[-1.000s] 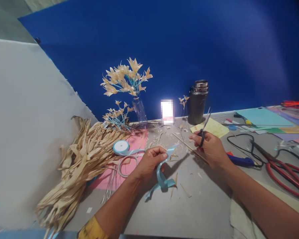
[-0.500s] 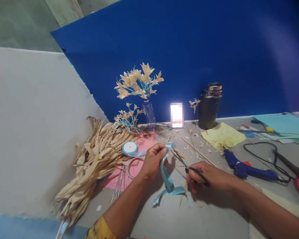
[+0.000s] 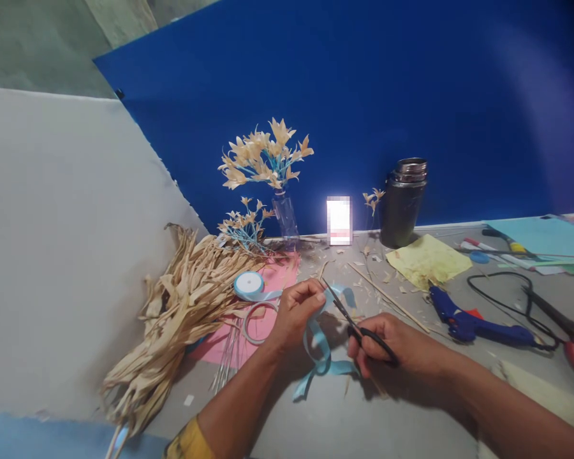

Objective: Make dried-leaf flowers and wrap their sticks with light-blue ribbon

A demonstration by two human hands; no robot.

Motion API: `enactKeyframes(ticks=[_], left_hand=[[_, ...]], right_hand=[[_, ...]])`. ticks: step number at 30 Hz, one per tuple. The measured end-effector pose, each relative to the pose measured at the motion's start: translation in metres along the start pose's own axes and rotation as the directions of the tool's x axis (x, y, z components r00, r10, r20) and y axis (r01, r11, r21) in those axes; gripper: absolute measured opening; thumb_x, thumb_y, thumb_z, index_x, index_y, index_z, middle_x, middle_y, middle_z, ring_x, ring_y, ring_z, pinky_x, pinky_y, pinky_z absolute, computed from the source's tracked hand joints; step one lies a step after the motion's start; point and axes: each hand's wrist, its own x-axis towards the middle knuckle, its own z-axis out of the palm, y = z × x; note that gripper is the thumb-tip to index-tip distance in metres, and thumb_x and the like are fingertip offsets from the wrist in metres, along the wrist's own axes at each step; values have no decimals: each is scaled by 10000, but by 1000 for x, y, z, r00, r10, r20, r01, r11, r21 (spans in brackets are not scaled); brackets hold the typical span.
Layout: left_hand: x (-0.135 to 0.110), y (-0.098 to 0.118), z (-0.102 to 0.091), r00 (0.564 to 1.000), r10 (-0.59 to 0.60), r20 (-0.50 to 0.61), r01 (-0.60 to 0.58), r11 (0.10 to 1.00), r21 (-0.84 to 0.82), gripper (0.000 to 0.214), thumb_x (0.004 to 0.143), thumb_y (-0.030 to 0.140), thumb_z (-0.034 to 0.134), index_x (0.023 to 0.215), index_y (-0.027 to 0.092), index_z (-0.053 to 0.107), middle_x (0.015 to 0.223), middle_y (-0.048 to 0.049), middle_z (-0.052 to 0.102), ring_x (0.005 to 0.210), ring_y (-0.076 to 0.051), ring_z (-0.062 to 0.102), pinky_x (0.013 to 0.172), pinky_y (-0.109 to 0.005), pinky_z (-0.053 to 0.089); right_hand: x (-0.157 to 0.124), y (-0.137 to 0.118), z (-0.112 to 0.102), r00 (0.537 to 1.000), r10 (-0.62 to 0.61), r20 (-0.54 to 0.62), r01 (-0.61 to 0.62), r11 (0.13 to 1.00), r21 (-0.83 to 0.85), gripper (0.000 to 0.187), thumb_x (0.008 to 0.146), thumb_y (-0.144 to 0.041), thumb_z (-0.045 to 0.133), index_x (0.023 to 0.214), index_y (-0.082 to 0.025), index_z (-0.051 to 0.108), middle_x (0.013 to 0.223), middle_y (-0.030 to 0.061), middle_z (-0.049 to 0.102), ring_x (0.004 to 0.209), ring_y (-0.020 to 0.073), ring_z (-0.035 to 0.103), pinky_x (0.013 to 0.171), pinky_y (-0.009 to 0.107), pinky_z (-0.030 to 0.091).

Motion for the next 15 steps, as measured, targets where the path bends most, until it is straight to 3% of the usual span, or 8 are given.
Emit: enactKeyframes(ticks=[2,5,6,9,12,15], left_hand=[[-1,2,2,1000,-2,4,3,999,-33,216,728,309,743,594,180,634,883,-60,635,845,-195,576,791,-312,439],[-3,7,4,1000,-4,23,5,998,-59,229,713,304,764,580,166,639,1293,-94,611,1108,-268,584,929,-360,431],[-3,9,5,999,-6,32,8,997,-71,240,713,311,770,575,166,636,1318,-101,610,1171,-290,566,967,-375,417],[-4,6,4,999,-9,40,14,993,-117,275,717,358,784,580,175,631,1007,-115,706,1103,-285,598,930,-370,429],[-3,-4,1,999,-35,18,37,990,-138,336,717,423,794,586,169,617,690,-41,601,712,-175,564,672,-294,420],[-3,-16,1,998,-63,-31,58,986,-157,386,707,465,809,583,163,602,613,1,502,591,-119,438,571,-257,345]], right_hand=[[0,-2,1,1000,-15,1,15,1000,-12,473,761,-605,719,818,-136,705,654,58,686,568,138,544,560,260,406],[0,-6,4,998,-55,19,56,997,-44,531,769,-647,678,793,-117,689,635,60,666,562,125,523,567,255,391],[-1,-6,6,998,-57,22,58,998,-39,527,770,-642,670,792,-115,686,621,56,657,544,118,505,550,250,374],[0,-6,10,999,-23,34,23,1000,3,460,743,-569,675,796,-112,688,564,33,626,483,94,435,494,233,299],[4,-4,10,999,25,31,-25,1000,-4,372,706,-486,667,761,-119,689,539,16,601,477,84,418,500,224,282],[11,-1,5,997,72,26,-69,994,-86,318,677,-449,705,662,-136,653,554,-7,540,523,82,403,519,220,285]])
